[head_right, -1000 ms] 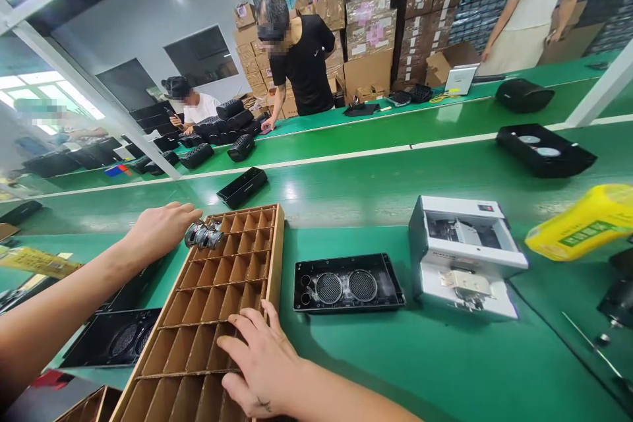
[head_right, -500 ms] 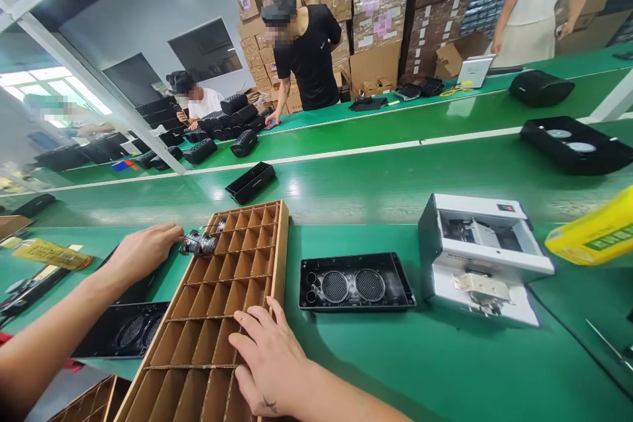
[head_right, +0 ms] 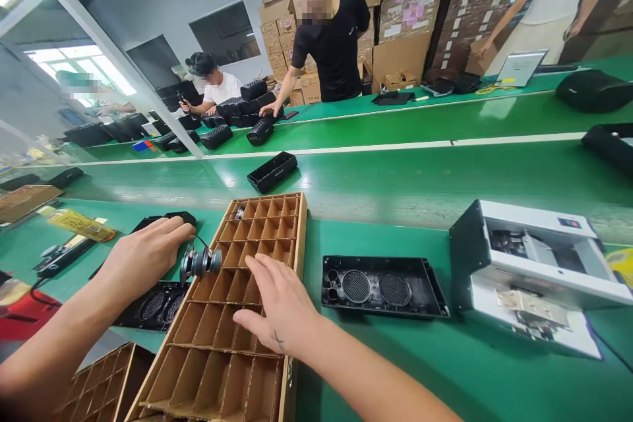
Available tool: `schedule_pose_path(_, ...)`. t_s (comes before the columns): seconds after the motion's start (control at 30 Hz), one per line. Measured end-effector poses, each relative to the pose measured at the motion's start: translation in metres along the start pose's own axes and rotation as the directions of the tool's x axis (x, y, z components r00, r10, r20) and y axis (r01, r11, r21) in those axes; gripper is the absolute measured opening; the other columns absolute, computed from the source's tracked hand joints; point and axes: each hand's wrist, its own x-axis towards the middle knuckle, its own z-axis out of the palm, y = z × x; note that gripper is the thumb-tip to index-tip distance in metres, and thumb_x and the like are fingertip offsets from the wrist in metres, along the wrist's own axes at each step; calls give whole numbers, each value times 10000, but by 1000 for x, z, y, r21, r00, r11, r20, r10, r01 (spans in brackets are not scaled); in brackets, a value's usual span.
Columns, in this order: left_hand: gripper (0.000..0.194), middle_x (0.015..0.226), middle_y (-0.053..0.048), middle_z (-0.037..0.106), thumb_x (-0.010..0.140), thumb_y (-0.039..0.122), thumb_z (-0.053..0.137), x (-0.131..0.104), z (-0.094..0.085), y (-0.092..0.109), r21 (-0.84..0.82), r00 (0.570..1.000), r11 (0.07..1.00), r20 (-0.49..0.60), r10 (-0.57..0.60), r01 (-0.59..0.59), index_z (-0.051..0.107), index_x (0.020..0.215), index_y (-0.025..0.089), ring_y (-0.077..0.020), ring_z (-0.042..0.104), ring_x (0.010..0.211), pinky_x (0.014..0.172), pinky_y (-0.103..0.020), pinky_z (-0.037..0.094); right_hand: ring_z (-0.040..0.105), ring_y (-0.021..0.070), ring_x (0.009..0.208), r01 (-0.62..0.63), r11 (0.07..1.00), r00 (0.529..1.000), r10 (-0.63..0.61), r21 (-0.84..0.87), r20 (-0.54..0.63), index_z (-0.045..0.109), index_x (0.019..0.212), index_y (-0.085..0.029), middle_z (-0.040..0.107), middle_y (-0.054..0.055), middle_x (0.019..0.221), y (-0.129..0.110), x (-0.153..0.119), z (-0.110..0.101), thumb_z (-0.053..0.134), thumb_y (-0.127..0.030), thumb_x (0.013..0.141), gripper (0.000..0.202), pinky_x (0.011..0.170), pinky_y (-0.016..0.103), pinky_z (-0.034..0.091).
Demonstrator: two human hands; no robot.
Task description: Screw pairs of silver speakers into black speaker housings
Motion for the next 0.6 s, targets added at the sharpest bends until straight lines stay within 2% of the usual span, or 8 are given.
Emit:
schedule_pose_path(0.1, 269, 801, -47, 565, 884, 37, 376, -14, -25, 18, -56, 988, 991, -101, 116, -122, 548, 810, 230, -221, 574, 795, 577, -315, 375, 161, 332, 1572, -1, 988, 1000, 3, 152, -13, 163, 1639, -180, 161, 167, 1691, 0, 15, -1, 793, -537, 808, 1102, 1295, 604, 176)
schedule_pose_path(0.2, 261, 761, -38, 548, 825, 22, 383, -23, -46, 45, -139, 922, 939, -280, 267, -315, 515, 784, 243, -210, 539, 704, 523, -316, 360, 318, 314, 1507, 42, 942, 998, -21, 332, -65, 224, 1604, -247, 287, 156, 1633, 3, 15, -5, 908, -544, 666, 1198, 1270, 561, 274)
schedule_pose_path(0.33, 263, 778, -36, 581, 816, 50, 394, -20, -60, 86, -235, 816, 825, -429, 387, -515, 550, 846, 259, -210, 534, 662, 511, -330, 411, 548, 277, 1307, 87, 798, 986, 16, 596, -166, 398, 1468, -243, 503, 128, 1454, 8, -8, -9, 934, -543, 612, 1054, 1162, 498, 432)
schedule_pose_path(0.43, 283, 795, -28, 602, 903, 113, 399, -12, -65, 113, -309, 769, 746, -495, 404, -590, 605, 988, 287, -204, 562, 657, 499, -321, 436, 641, 236, 1124, 96, 637, 963, 134, 765, -232, 467, 1327, -228, 578, 106, 1315, 7, -39, -5, 889, -619, 642, 895, 990, 419, 555)
schedule_pose_path(0.5, 254, 908, -35, 655, 991, 268, 456, -9, -66, 129, -414, 795, 717, -509, 330, -562, 591, 1201, 312, -208, 630, 738, 577, -311, 522, 671, 212, 997, 108, 524, 943, 215, 845, -254, 444, 1280, -238, 586, 105, 1270, 4, -64, -4, 848, -628, 692, 813, 783, 337, 600)
schedule_pose_path(0.53, 341, 999, -50, 680, 1003, 391, 503, -10, -64, 137, -483, 822, 700, -500, 272, -525, 535, 1335, 321, -221, 667, 809, 647, -321, 569, 679, 211, 973, 118, 472, 934, 246, 874, -258, 423, 1280, -246, 574, 114, 1293, 2, -78, -5, 825, -619, 721, 783, 703, 300, 593)
schedule_pose_path(0.6, 729, 1191, -97, 688, 935, 629, 577, -14, -56, 156, -621, 875, 642, -450, 177, -449, 331, 1550, 327, -271, 708, 962, 751, -360, 624, 684, 232, 1027, 146, 386, 919, 289, 911, -269, 378, 1325, -268, 513, 139, 1406, -2, -105, -11, 769, -620, 784, 755, 625, 249, 568)
